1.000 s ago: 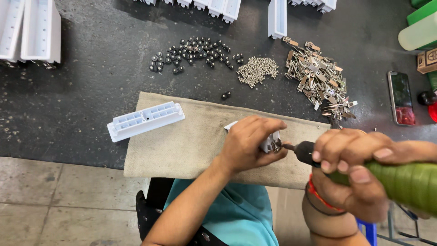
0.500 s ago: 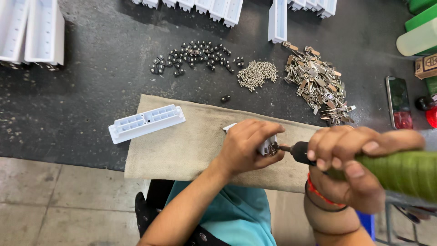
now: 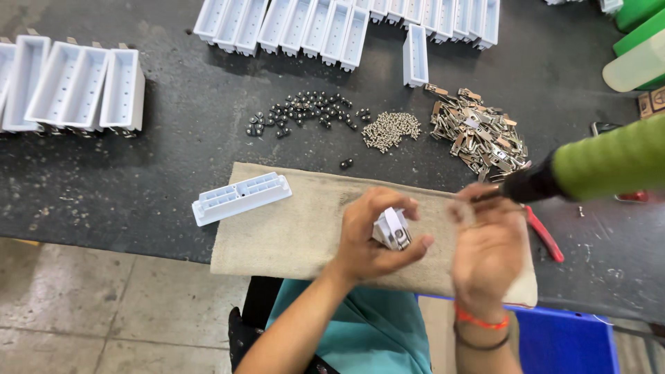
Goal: The person uses a green electric screwdriver to fasten screws into white plastic housings. They place small metal clips into the housings and secure them with screws, repeating the process across multiple units on a workbench.
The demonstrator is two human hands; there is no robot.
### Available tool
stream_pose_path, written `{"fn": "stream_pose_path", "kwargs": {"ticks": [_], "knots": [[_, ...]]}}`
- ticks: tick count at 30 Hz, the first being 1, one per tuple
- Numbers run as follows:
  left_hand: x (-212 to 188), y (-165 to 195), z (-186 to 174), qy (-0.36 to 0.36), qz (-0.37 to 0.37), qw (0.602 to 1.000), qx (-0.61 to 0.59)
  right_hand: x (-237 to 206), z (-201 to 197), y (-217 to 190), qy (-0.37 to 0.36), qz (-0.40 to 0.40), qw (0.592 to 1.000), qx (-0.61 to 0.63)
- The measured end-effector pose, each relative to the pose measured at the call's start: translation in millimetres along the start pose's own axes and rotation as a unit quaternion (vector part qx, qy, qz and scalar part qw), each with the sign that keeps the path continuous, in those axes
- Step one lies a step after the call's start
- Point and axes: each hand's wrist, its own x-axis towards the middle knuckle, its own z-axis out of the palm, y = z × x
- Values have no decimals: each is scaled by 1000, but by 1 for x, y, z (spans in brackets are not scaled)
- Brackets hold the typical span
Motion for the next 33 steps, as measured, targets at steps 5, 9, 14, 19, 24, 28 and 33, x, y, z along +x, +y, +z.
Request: {"fn": "stream_pose_path", "kwargs": {"ticks": [5, 9, 14, 19, 24, 28, 33], "knots": [[-13, 8, 18, 31, -15, 984, -175, -32, -10, 41, 25, 301, 948, 96], [-8, 16, 4, 9, -109, 954, -279, -13, -12, 23, -3, 218, 976, 25], [3, 13, -33, -51, -26, 987, 152, -6, 5, -8, -36, -90, 923, -373], [8, -10, -12, -100, 29, 980, 167, -12, 32, -3, -147, -245, 828, -482], [2, -30, -5, -62, 8, 991, 121, 24, 18, -70, 21, -351, 873, -337], [-5, -31, -5, -52, 2, 992, 118, 77, 25, -118, -85, -211, 947, -226], [-4, -27, -2, -42, -20, 993, 108, 116, 53, -111, -135, -96, 977, -131]]}}
